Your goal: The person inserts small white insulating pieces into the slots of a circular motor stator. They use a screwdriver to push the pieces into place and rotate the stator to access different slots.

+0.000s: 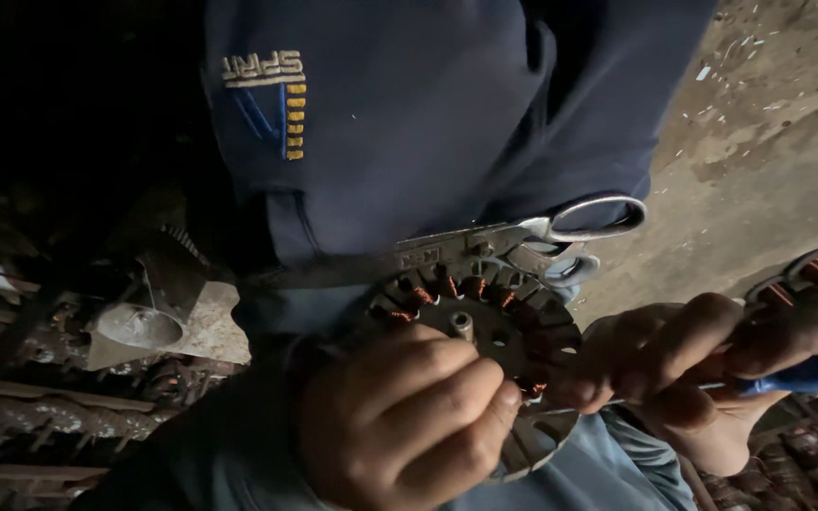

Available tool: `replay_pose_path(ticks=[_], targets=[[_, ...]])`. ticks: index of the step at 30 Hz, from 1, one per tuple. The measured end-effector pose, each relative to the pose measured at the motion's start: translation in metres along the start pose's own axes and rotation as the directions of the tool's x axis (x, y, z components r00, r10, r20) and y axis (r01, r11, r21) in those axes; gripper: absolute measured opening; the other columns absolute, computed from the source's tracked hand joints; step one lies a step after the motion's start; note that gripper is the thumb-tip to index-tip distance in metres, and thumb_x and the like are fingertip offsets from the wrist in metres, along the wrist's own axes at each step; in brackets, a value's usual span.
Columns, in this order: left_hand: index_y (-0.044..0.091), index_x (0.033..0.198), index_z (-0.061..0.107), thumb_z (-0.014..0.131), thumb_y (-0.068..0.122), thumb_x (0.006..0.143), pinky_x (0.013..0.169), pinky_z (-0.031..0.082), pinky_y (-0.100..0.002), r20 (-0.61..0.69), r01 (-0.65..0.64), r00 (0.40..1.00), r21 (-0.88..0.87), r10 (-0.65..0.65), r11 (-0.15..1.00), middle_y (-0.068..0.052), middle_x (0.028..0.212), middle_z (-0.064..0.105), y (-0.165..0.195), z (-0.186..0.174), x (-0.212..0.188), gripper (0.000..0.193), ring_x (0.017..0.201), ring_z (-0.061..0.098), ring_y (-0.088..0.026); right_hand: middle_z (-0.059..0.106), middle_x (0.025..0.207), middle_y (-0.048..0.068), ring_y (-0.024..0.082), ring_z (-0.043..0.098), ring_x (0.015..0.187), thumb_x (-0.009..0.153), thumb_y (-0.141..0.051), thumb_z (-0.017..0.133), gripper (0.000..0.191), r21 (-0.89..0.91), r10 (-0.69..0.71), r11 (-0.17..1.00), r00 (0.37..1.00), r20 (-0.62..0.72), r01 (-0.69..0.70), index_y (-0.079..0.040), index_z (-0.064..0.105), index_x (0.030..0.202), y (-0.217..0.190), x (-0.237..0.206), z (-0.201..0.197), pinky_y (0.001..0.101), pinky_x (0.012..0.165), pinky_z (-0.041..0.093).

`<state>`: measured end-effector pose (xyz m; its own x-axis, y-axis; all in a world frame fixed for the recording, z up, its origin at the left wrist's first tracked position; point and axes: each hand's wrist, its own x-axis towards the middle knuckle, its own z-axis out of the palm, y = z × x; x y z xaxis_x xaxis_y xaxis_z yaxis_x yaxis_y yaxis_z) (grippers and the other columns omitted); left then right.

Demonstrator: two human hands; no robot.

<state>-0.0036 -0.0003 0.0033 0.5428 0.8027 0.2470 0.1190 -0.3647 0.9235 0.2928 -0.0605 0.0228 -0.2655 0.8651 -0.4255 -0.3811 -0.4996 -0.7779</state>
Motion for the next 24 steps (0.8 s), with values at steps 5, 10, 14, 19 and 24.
replay_pose_path(ticks=[5,10,14,19,24], targets=[[0.0,0.112,0.06,0.066,0.033,0.099,0.077,0.06,-0.038,-0.034,0.071,0.997,-0.085,-0.074,0.994,-0.013,0.102,0.065,-0.004,-0.004,0.0,0.036,0.092,0.068,-0.025,0.067,0.093,0.009,0.019,0.072,0.069,0.099,-0.006,0.07,0.039,0.036,-0.154,0.986,0.978,-0.139,0.161,-0.015,0.044,0.126,0.013,0.026,0.025,0.0437,0.064,0.063],[0.005,0.12,0.058,0.069,0.028,0.101,0.086,0.061,-0.04,0.036,0.097,0.995,-0.092,-0.094,0.991,-0.013,0.109,0.066,-0.005,-0.027,-0.003,0.032,0.1,0.069,-0.027,0.066,0.093,0.01,0.026,0.074,0.074,0.097,-0.004,0.07,0.04,-0.009,-0.182,0.983,0.973,-0.144,0.183,-0.014,0.042,0.124,0.009,0.037,0.043,0.0501,0.068,0.065],[0.012,0.12,0.063,0.074,0.028,0.096,0.088,0.064,-0.04,0.052,0.041,0.998,0.066,-0.045,0.997,-0.011,0.106,0.07,-0.004,-0.025,-0.009,0.031,0.1,0.072,-0.026,0.064,0.088,0.012,0.025,0.076,0.073,0.093,-0.005,0.071,0.043,-0.238,-0.227,0.951,0.969,-0.101,0.198,-0.012,0.037,0.118,0.002,0.042,0.042,0.0503,0.071,0.065],[0.007,0.128,0.061,0.077,0.035,0.103,0.095,0.063,-0.04,0.003,0.06,0.998,0.121,-0.061,0.991,-0.011,0.114,0.07,-0.001,-0.013,-0.022,0.04,0.108,0.072,-0.026,0.064,0.086,0.01,0.022,0.076,0.071,0.095,-0.002,0.07,0.043,-0.149,-0.256,0.957,0.966,-0.039,0.248,-0.011,0.034,0.115,0.004,0.047,0.042,0.0468,0.071,0.065],[0.003,0.123,0.062,0.081,0.04,0.096,0.095,0.063,-0.039,-0.056,0.123,0.991,0.022,-0.122,0.992,-0.011,0.112,0.072,-0.004,-0.008,-0.031,0.049,0.106,0.074,-0.026,0.063,0.085,0.012,0.022,0.077,0.069,0.093,-0.003,0.071,0.045,-0.198,-0.233,0.955,0.972,-0.033,0.223,-0.011,0.032,0.114,0.003,0.044,0.037,0.0471,0.07,0.066]])
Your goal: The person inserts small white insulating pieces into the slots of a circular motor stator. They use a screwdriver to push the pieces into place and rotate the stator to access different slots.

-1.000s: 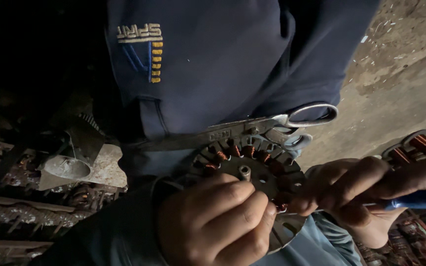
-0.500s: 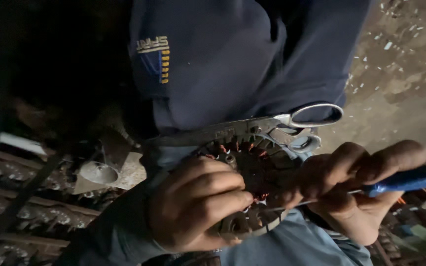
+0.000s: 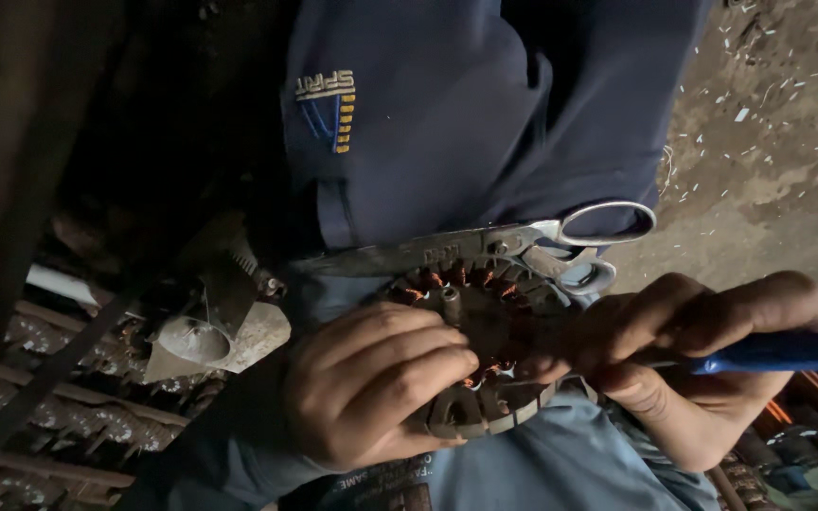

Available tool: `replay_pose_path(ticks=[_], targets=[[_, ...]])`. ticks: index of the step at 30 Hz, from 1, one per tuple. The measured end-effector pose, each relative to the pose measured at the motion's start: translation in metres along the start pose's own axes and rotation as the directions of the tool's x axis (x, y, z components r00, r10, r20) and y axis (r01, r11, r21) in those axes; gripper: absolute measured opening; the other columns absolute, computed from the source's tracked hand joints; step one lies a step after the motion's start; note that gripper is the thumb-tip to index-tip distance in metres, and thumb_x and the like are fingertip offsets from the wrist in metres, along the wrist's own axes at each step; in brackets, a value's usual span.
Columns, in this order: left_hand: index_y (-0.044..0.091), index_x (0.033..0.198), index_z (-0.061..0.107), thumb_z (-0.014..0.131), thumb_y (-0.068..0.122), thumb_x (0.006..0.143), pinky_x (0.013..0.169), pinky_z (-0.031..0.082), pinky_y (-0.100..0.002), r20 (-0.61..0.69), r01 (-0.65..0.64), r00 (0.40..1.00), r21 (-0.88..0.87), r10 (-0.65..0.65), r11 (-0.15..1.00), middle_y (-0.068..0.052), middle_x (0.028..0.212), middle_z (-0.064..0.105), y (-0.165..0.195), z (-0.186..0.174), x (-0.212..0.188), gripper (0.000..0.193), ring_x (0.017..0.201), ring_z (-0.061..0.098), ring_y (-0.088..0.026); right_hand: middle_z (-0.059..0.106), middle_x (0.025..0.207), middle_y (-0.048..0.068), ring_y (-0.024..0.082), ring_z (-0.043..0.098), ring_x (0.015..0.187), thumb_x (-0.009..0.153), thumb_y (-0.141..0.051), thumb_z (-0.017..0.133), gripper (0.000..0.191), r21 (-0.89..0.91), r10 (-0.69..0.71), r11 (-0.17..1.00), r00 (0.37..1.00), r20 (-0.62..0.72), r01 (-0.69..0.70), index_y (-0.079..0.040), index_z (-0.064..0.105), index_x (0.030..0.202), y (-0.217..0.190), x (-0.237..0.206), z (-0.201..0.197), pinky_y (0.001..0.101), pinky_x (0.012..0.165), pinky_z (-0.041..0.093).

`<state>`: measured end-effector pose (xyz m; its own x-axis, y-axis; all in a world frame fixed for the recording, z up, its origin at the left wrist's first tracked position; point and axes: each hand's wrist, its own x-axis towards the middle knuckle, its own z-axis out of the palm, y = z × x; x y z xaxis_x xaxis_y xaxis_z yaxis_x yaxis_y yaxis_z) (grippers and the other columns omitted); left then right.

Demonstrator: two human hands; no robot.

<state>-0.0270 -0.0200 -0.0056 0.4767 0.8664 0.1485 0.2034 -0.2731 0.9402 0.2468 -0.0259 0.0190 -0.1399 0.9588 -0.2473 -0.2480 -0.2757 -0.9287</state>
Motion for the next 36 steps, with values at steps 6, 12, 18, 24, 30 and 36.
replay_pose_path(ticks=[6,12,18,24,30,36], targets=[[0.002,0.125,0.063,0.079,0.04,0.095,0.095,0.061,-0.039,0.053,0.0,0.999,-0.002,0.0,1.0,-0.011,0.113,0.073,-0.003,-0.003,0.0,0.051,0.107,0.073,-0.027,0.071,0.091,0.012,0.026,0.079,0.079,0.094,-0.005,0.072,0.04,-0.158,-0.198,0.962,0.967,0.162,0.223,-0.007,0.038,0.114,-0.005,0.013,-0.007,0.0481,0.078,0.066],[0.001,0.122,0.064,0.08,0.038,0.087,0.096,0.06,-0.042,0.08,-0.026,0.996,0.011,0.025,1.0,-0.013,0.111,0.072,-0.008,0.0,0.005,0.052,0.107,0.071,-0.029,0.082,0.093,0.008,0.022,0.078,0.076,0.082,-0.016,0.081,0.018,-0.673,0.45,0.728,0.648,0.614,0.132,-0.006,0.078,0.097,-0.034,0.051,0.006,0.0315,0.068,0.062],[0.003,0.119,0.071,0.088,0.029,0.087,0.096,0.06,-0.04,0.015,-0.15,0.989,0.093,0.149,0.984,-0.011,0.109,0.07,-0.014,0.013,0.005,0.044,0.104,0.071,-0.026,0.075,0.087,0.013,0.02,0.08,0.079,0.087,0.0,0.072,0.015,-0.544,-0.062,0.736,0.839,0.54,0.404,0.003,0.062,0.098,-0.057,0.069,0.032,0.0291,0.071,0.064],[0.001,0.122,0.069,0.088,0.027,0.079,0.096,0.06,-0.041,0.053,-0.126,0.991,0.062,0.123,0.99,-0.011,0.112,0.072,-0.018,0.004,-0.008,0.054,0.104,0.072,-0.025,0.073,0.084,0.017,0.026,0.079,0.077,0.083,0.002,0.074,0.019,-0.552,-0.025,0.8,0.931,0.365,0.237,0.001,0.056,0.091,-0.046,0.051,0.031,0.0339,0.066,0.063],[0.0,0.124,0.067,0.089,0.029,0.08,0.091,0.059,-0.038,-0.015,0.033,0.999,-0.013,-0.033,0.999,-0.01,0.109,0.069,-0.01,0.008,-0.013,0.057,0.101,0.07,-0.024,0.069,0.083,0.016,0.026,0.079,0.074,0.094,0.0,0.068,0.024,-0.156,-0.321,0.934,0.947,0.024,0.32,-0.002,0.047,0.106,-0.023,0.025,0.009,0.0458,0.072,0.065],[-0.003,0.127,0.067,0.09,0.027,0.075,0.093,0.058,-0.04,0.031,-0.126,0.992,0.266,0.122,0.956,-0.013,0.113,0.068,0.003,0.003,-0.015,0.064,0.103,0.067,-0.026,0.066,0.079,0.016,0.029,0.078,0.071,0.093,0.001,0.068,0.027,-0.001,-0.368,0.93,0.928,-0.057,0.368,-0.001,0.047,0.109,0.005,0.017,-0.003,0.0476,0.069,0.064]])
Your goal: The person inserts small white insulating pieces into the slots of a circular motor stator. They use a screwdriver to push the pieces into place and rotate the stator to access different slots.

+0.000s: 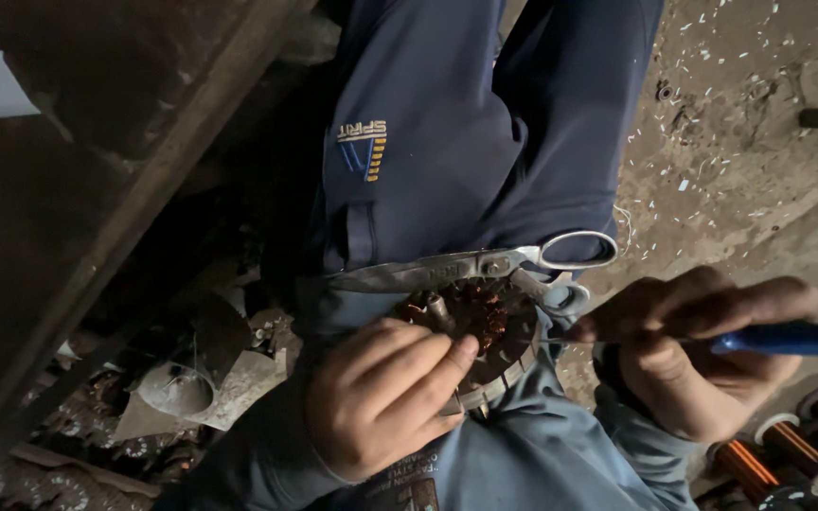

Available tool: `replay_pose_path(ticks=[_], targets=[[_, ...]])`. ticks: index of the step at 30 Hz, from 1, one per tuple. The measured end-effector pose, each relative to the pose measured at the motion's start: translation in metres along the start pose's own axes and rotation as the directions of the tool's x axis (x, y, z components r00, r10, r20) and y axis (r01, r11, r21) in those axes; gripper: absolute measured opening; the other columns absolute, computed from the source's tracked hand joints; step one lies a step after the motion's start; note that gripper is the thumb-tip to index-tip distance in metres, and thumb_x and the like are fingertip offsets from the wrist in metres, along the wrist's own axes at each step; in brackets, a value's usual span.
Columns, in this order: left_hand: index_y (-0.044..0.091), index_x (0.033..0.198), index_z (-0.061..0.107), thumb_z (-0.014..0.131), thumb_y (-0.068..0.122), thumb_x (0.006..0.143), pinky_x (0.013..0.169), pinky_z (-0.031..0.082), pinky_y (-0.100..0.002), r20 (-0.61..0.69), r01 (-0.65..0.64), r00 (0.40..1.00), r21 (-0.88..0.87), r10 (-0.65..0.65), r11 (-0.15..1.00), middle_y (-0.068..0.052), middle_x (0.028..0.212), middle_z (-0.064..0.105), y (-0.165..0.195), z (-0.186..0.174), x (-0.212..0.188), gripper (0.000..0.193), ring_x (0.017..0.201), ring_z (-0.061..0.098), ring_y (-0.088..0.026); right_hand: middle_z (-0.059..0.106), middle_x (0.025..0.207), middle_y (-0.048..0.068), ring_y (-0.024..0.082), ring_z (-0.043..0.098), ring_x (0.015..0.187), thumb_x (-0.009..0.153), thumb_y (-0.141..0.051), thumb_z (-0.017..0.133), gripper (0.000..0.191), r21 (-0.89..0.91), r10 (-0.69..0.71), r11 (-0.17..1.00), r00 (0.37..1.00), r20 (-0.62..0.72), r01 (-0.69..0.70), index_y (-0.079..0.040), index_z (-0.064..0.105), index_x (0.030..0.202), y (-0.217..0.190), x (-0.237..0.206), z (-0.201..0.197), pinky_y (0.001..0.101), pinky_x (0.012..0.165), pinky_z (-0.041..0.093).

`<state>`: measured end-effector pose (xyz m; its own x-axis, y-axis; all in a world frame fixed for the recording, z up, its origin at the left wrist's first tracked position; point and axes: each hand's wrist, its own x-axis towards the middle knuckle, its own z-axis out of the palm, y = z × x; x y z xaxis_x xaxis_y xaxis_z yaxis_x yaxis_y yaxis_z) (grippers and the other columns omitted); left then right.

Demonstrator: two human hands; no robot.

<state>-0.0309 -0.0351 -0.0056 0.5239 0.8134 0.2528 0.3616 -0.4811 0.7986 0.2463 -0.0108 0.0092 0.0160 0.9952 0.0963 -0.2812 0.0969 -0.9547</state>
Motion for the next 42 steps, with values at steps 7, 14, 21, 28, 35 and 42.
replay_pose_path(ticks=[7,14,21,28,35,42], targets=[[-0.002,0.128,0.064,0.093,0.027,0.074,0.088,0.058,-0.036,-0.042,0.147,0.987,-0.113,-0.153,0.983,-0.013,0.111,0.065,0.001,0.004,0.006,0.068,0.099,0.066,-0.025,0.066,0.084,0.018,0.03,0.076,0.07,0.095,0.005,0.071,0.03,0.109,0.016,0.994,0.995,-0.097,-0.005,-0.001,0.047,0.114,0.011,-0.024,0.004,0.0475,0.068,0.063],[0.0,0.129,0.066,0.09,0.021,0.075,0.081,0.055,-0.037,-0.023,0.17,0.985,-0.032,-0.171,0.985,-0.009,0.097,0.061,0.006,-0.006,0.014,0.062,0.086,0.063,-0.022,0.065,0.092,0.023,0.036,0.077,0.08,0.099,-0.003,0.063,0.023,0.113,0.009,0.994,0.999,0.031,-0.012,0.001,0.046,0.113,0.001,-0.025,0.008,0.0498,0.073,0.064],[0.001,0.125,0.067,0.09,0.022,0.086,0.074,0.051,-0.033,-0.085,0.174,0.98,-0.069,-0.18,0.982,-0.005,0.091,0.062,0.013,0.003,0.012,0.049,0.08,0.062,-0.019,0.065,0.084,0.015,0.031,0.078,0.076,0.098,-0.001,0.065,0.023,0.024,0.088,0.996,0.992,0.086,-0.09,-0.006,0.046,0.111,-0.01,-0.053,-0.011,0.0503,0.072,0.065],[0.009,0.124,0.066,0.082,0.026,0.094,0.074,0.052,-0.034,-0.095,0.132,0.985,-0.107,-0.142,0.986,-0.003,0.096,0.063,0.012,0.008,0.006,0.038,0.083,0.063,-0.016,0.059,0.091,0.003,0.026,0.072,0.075,0.097,-0.002,0.073,0.027,-0.199,0.291,0.935,0.956,-0.036,-0.292,-0.014,0.051,0.107,-0.036,-0.061,-0.024,0.0482,0.071,0.063],[0.015,0.117,0.072,0.066,0.024,0.104,0.063,0.05,-0.028,-0.239,0.159,0.957,-0.028,-0.161,0.987,-0.002,0.086,0.062,0.02,0.015,0.013,0.017,0.072,0.06,-0.012,0.058,0.089,0.008,0.034,0.068,0.079,0.094,-0.004,0.071,0.024,-0.118,0.452,0.892,0.871,0.192,-0.437,-0.008,0.05,0.104,-0.039,-0.024,-0.022,0.0551,0.073,0.062],[0.005,0.123,0.073,0.059,0.023,0.1,0.063,0.051,-0.028,-0.145,0.109,0.983,-0.014,-0.11,0.994,-0.004,0.084,0.066,0.015,0.006,0.008,0.032,0.068,0.06,-0.012,0.071,0.093,0.014,0.033,0.077,0.08,0.096,-0.011,0.061,0.013,-0.255,0.637,0.744,0.771,-0.006,-0.618,-0.013,0.049,0.101,-0.049,-0.095,-0.077,0.049,0.069,0.064]])
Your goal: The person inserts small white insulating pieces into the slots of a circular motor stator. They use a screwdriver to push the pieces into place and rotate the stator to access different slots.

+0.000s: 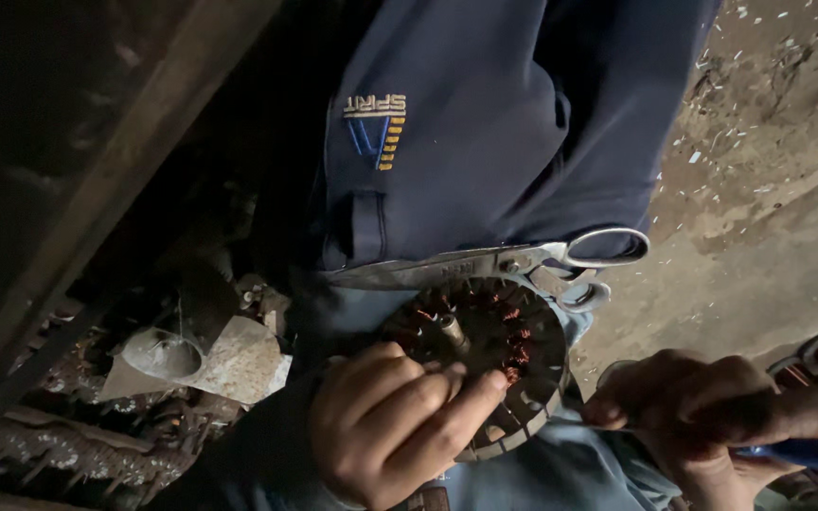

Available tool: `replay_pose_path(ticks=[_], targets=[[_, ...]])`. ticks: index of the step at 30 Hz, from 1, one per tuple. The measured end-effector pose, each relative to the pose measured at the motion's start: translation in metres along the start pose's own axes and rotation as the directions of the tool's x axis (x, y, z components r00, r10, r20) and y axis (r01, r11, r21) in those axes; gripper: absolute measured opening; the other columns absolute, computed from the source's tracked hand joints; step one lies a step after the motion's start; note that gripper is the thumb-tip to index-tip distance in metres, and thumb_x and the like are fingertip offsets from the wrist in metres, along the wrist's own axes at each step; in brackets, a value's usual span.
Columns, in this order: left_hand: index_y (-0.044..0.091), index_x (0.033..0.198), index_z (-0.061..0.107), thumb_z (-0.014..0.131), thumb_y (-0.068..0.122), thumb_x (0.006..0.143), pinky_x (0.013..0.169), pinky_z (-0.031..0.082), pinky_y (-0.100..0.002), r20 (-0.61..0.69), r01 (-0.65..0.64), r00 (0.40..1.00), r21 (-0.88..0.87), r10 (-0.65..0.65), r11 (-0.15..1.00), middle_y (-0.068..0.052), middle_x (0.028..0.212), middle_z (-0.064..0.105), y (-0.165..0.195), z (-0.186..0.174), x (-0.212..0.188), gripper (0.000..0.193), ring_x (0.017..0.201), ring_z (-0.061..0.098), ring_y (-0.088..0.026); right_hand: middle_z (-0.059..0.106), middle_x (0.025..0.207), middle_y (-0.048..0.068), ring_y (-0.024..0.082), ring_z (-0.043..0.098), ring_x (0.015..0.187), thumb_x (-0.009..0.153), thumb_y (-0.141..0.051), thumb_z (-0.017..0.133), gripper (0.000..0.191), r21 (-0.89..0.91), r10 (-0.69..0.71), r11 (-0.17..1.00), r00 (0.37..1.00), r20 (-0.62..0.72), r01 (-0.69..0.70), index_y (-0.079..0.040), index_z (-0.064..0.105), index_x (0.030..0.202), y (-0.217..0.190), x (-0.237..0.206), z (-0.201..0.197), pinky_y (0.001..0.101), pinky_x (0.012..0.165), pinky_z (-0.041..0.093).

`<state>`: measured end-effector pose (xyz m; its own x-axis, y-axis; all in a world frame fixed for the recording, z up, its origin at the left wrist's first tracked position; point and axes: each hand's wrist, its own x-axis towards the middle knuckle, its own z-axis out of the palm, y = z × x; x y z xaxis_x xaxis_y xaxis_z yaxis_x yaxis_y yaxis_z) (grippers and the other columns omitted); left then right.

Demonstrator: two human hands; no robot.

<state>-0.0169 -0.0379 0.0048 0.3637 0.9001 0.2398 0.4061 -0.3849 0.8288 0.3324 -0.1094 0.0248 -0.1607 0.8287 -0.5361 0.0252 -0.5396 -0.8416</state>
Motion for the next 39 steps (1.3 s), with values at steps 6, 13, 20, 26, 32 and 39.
replay_pose_path(ticks=[6,13,20,26,32,39], targets=[[0.004,0.119,0.068,0.065,0.03,0.105,0.062,0.052,-0.031,0.017,0.018,1.0,-0.072,-0.017,0.997,-0.005,0.081,0.066,0.001,-0.008,0.01,0.029,0.068,0.062,-0.014,0.064,0.117,0.005,0.031,0.074,0.099,0.102,-0.013,0.069,0.023,0.399,-0.32,0.871,0.947,0.023,0.285,-0.011,0.057,0.121,-0.014,0.029,0.027,0.0527,0.083,0.062],[0.006,0.124,0.069,0.063,0.024,0.108,0.067,0.052,-0.029,0.022,0.019,1.0,-0.086,-0.017,0.996,-0.004,0.086,0.066,-0.001,-0.004,0.005,0.025,0.072,0.06,-0.01,0.074,0.101,0.008,0.022,0.076,0.082,0.102,-0.018,0.056,0.02,-0.175,-0.014,0.98,0.909,0.416,0.096,-0.008,0.06,0.119,-0.047,0.052,-0.015,0.0392,0.077,0.063],[0.01,0.126,0.07,0.062,0.016,0.11,0.069,0.052,-0.03,-0.026,0.086,0.996,-0.113,-0.089,0.99,0.001,0.081,0.059,0.005,0.005,-0.004,0.019,0.072,0.057,-0.009,0.067,0.084,0.013,0.015,0.06,0.067,0.099,-0.006,0.063,0.041,-0.127,0.796,0.398,0.274,0.539,-0.908,0.013,0.059,0.134,-0.051,0.094,-0.027,0.0256,0.057,0.052],[0.008,0.128,0.068,0.06,0.021,0.111,0.069,0.051,-0.031,0.007,0.055,0.998,-0.157,-0.055,0.986,-0.001,0.084,0.059,0.001,0.003,-0.007,0.023,0.073,0.057,-0.011,0.073,0.093,0.026,0.019,0.061,0.068,0.099,-0.003,0.052,0.038,0.389,0.775,0.429,0.553,0.305,-0.816,0.026,0.055,0.125,-0.069,0.066,-0.004,0.0289,0.056,0.05],[0.008,0.129,0.068,0.057,0.02,0.113,0.07,0.052,-0.03,0.036,0.049,0.998,-0.152,-0.044,0.987,-0.001,0.086,0.06,0.001,0.004,-0.003,0.023,0.075,0.057,-0.011,0.068,0.085,0.012,0.014,0.068,0.068,0.11,0.003,0.061,0.039,0.296,-0.141,0.949,0.986,0.091,0.109,-0.013,0.051,0.145,-0.054,0.081,0.049,0.0407,0.076,0.066],[0.011,0.124,0.069,0.059,0.032,0.113,0.067,0.048,-0.028,-0.092,0.065,0.993,-0.12,-0.077,0.991,0.002,0.079,0.056,0.005,0.018,-0.009,0.026,0.07,0.054,-0.009,0.067,0.081,0.006,0.015,0.068,0.063,0.094,0.006,0.068,0.054,0.178,-0.305,0.939,0.952,0.035,0.294,-0.015,0.047,0.139,-0.045,0.091,0.046,0.0424,0.063,0.06]])
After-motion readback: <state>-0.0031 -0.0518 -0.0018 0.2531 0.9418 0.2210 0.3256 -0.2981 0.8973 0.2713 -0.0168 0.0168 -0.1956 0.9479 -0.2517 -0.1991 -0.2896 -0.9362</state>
